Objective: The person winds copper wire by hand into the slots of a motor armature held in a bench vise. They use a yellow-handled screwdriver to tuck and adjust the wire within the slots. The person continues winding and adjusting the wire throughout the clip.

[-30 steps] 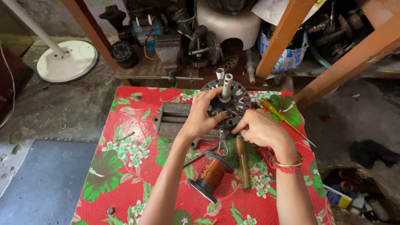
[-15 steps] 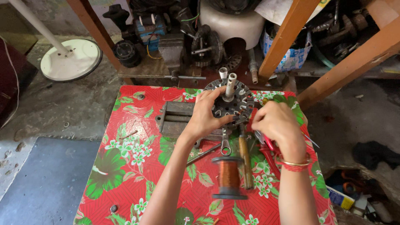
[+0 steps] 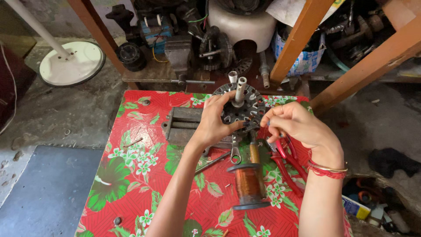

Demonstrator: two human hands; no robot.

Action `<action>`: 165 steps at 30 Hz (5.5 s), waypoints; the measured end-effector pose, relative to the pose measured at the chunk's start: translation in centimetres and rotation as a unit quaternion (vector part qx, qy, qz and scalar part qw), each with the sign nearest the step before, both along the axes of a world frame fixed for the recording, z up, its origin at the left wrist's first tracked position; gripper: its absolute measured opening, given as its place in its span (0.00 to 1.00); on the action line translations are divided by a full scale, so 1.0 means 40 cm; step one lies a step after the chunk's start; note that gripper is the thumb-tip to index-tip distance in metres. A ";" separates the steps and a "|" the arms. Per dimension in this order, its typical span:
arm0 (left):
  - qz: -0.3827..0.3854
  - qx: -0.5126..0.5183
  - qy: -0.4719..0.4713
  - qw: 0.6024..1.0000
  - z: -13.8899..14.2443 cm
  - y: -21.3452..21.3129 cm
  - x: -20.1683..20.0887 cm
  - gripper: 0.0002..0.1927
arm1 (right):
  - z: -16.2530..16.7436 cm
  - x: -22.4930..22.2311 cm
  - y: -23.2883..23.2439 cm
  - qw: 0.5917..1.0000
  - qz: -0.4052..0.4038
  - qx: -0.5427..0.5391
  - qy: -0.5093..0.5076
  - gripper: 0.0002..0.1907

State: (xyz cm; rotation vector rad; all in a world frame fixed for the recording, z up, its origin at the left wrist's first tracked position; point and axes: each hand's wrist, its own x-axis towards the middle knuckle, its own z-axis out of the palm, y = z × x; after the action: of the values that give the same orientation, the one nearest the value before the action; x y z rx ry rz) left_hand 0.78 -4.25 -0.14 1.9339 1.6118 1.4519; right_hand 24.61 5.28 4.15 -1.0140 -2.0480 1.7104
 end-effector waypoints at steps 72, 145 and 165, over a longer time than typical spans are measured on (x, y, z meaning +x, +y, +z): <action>0.010 0.041 0.023 0.999 -0.026 0.014 -0.010 0.35 | 0.021 -0.142 -0.122 0.932 0.028 0.210 -0.295 0.08; 0.002 0.023 0.010 1.000 -0.025 0.013 -0.009 0.39 | -0.193 -0.045 -0.116 0.955 -0.033 -0.073 0.286 0.17; -0.020 0.034 0.023 0.999 -0.009 0.008 -0.016 0.41 | -0.160 -0.090 -0.168 0.964 -0.003 -0.046 0.260 0.33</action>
State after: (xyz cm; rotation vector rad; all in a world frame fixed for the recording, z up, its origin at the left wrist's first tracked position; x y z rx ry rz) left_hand 0.13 -3.92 -0.49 2.0393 1.5540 1.4749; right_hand 21.03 -1.45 -2.23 -0.5117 -1.6376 1.8379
